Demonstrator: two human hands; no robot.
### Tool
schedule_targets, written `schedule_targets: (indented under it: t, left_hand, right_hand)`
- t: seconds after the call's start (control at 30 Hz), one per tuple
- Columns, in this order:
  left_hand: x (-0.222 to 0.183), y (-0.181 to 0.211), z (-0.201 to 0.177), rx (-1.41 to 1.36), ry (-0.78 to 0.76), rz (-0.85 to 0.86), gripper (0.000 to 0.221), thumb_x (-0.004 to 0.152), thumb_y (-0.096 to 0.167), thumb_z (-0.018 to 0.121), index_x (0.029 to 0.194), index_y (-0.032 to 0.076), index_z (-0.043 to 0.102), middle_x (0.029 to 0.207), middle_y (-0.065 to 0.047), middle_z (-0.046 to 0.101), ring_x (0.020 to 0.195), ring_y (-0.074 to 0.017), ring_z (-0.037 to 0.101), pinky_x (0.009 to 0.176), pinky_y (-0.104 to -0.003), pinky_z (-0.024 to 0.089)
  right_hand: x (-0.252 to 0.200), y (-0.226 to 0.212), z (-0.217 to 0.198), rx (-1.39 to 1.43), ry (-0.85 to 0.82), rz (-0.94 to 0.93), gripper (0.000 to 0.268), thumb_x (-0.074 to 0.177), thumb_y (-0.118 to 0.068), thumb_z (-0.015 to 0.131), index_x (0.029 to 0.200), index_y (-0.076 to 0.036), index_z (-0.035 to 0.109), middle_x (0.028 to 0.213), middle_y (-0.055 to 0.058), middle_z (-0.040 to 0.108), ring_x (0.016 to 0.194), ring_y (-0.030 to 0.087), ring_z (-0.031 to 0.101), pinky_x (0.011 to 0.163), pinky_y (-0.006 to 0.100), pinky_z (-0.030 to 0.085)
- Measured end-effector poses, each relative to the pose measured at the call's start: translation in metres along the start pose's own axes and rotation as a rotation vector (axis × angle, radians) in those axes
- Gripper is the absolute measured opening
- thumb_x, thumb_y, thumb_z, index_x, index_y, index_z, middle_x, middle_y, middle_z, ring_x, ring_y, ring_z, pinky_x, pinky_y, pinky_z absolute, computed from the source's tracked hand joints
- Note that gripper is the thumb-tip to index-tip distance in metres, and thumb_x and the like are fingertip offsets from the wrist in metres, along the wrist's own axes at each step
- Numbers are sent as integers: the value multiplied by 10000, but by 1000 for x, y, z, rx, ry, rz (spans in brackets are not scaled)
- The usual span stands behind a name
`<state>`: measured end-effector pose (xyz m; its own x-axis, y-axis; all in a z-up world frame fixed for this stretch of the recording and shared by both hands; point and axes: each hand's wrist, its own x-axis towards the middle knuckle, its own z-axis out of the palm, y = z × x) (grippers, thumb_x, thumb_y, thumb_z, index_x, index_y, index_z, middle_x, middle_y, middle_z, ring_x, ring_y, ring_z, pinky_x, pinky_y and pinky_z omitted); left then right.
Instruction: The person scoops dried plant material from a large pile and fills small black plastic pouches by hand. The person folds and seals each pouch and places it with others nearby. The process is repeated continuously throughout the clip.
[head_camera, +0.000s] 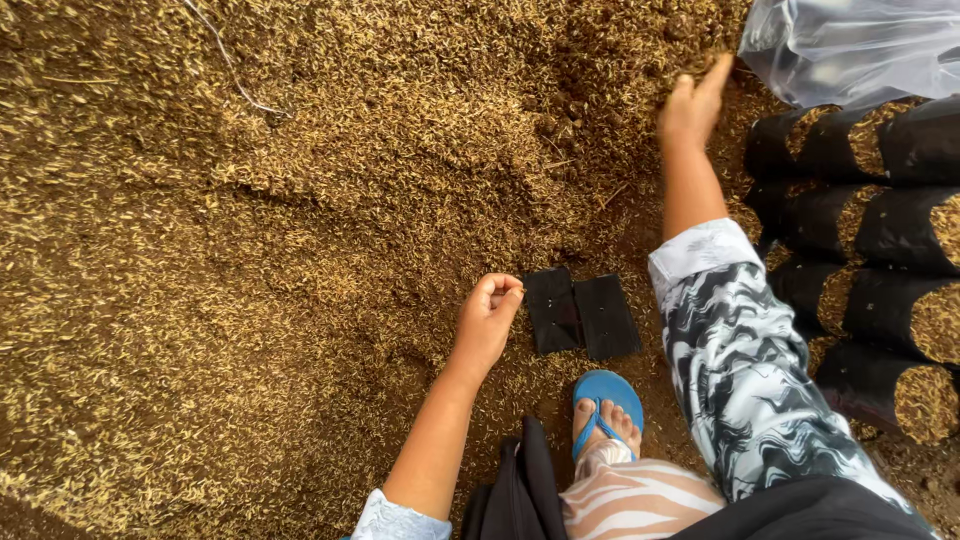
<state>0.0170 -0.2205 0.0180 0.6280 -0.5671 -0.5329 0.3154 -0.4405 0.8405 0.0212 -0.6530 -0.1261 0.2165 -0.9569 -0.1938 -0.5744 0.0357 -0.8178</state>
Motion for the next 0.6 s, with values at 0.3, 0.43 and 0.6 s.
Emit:
schedule_targets:
  t: [0.3, 0.43, 0.6]
  left_hand:
    - [4, -2, 21, -5, 1, 51, 158, 977, 219, 655, 1080, 102, 672, 887, 30, 644, 800, -71, 580, 731, -275, 516]
    - [5, -5, 34, -44, -36, 69, 143, 973, 183, 657, 1079, 88, 675, 869, 36, 650, 780, -55, 578, 723, -254, 506]
    - [0, -13, 42, -100, -75, 147, 121, 975, 145, 656, 1062, 63, 666, 880, 49, 645, 771, -44, 568, 714, -240, 503]
  right_hand:
    - [-117, -82, -150, -606, -335, -346, 848, 845, -466, 816, 1540, -145, 449, 1650, 235, 287, 1504, 425, 309, 1174, 527, 332]
    - [-165, -75, -191, -901, -454, -450, 1075, 572, -449, 955, 1487, -172, 461, 1573, 215, 375, 1397, 457, 398, 1096, 526, 409]
    - [-180, -45, -181, -1108, -401, -526, 929, 632, -301, 928, 1453, -207, 504, 1464, 130, 516, 1264, 399, 561, 993, 473, 527]
